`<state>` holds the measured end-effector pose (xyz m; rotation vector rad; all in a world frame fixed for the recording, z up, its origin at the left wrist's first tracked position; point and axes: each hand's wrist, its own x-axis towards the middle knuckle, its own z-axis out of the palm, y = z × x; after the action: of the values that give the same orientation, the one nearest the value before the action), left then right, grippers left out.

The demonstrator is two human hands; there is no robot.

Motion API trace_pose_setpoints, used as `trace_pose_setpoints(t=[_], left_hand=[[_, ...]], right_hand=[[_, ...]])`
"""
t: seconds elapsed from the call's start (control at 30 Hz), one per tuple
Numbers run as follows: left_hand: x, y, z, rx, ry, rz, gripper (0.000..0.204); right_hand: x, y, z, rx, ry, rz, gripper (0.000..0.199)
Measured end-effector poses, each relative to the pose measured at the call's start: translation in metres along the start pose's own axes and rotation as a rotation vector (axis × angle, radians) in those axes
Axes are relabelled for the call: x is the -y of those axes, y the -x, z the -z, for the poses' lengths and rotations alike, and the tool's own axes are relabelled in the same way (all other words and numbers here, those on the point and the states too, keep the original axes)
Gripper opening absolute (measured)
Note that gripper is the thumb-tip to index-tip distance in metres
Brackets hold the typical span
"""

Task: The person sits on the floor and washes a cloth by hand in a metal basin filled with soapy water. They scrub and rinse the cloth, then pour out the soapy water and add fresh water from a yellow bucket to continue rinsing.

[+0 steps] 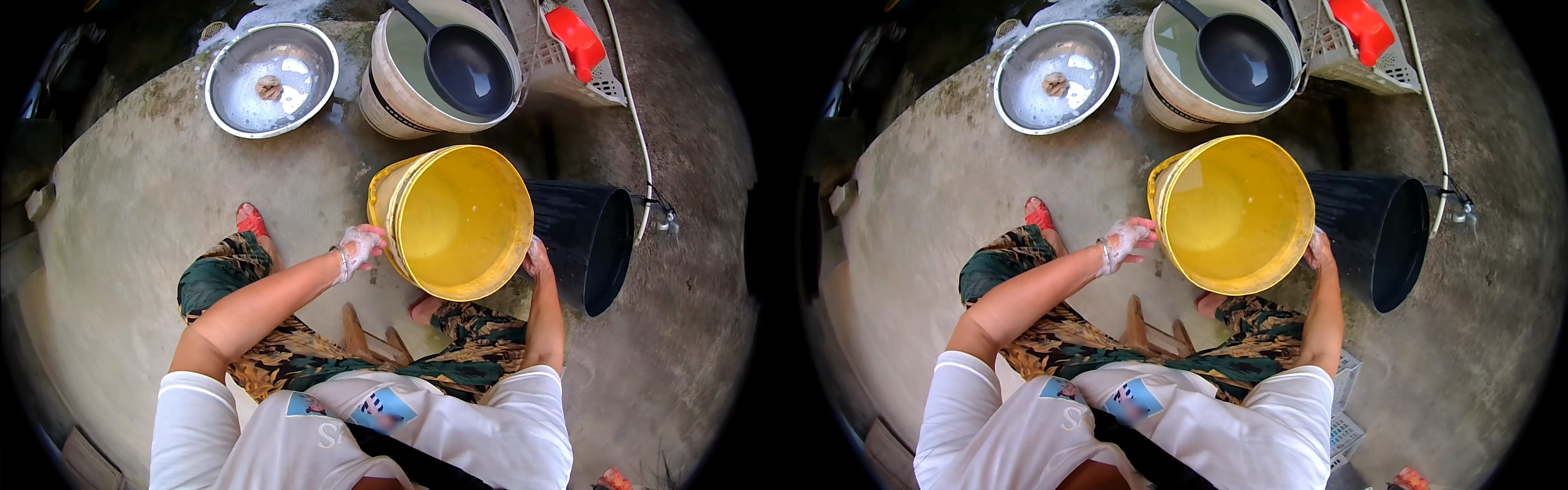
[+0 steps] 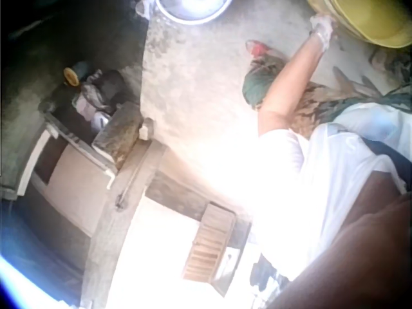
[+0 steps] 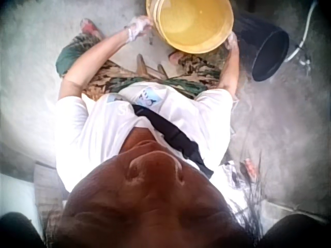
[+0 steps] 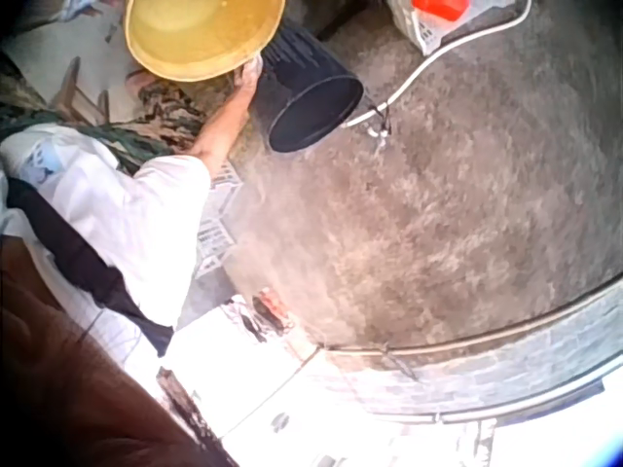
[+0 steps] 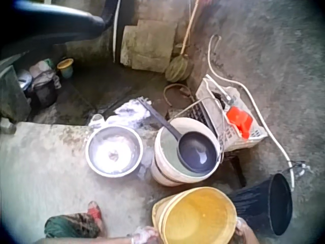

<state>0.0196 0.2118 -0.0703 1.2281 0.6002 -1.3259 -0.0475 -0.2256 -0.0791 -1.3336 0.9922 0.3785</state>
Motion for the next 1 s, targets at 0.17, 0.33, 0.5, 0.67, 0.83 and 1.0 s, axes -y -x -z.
trace_pose_setpoints(t=[0.17,0.33,0.5,0.67,0.83,1.0], left_hand=[[0.008,-0.005,-0.003,0.023,0.053,0.044,0.029],[0.028,-0.014,-0.011,0.135,0.132,0.075,0.030],[0.044,-0.027,-0.010,0.212,0.463,0.027,0.023],[0.028,-0.016,-0.010,0.085,0.549,0.027,0.015],[0.017,-0.020,0.004,-0.055,0.538,0.013,0.017],[0.002,-0.024,0.028,-0.133,0.316,-0.091,0.020]], right_hand=[[-0.020,0.001,-0.003,0.016,-0.042,-0.028,0.029],[-0.051,-0.016,0.009,-0.028,-0.251,0.001,0.040],[-0.042,0.004,-0.018,0.067,-0.344,0.066,0.043],[-0.046,0.008,-0.022,0.044,-0.365,0.076,0.042],[-0.052,0.046,-0.058,0.035,-0.396,0.058,0.040],[-0.090,0.070,-0.079,-0.014,-0.477,0.110,0.040]])
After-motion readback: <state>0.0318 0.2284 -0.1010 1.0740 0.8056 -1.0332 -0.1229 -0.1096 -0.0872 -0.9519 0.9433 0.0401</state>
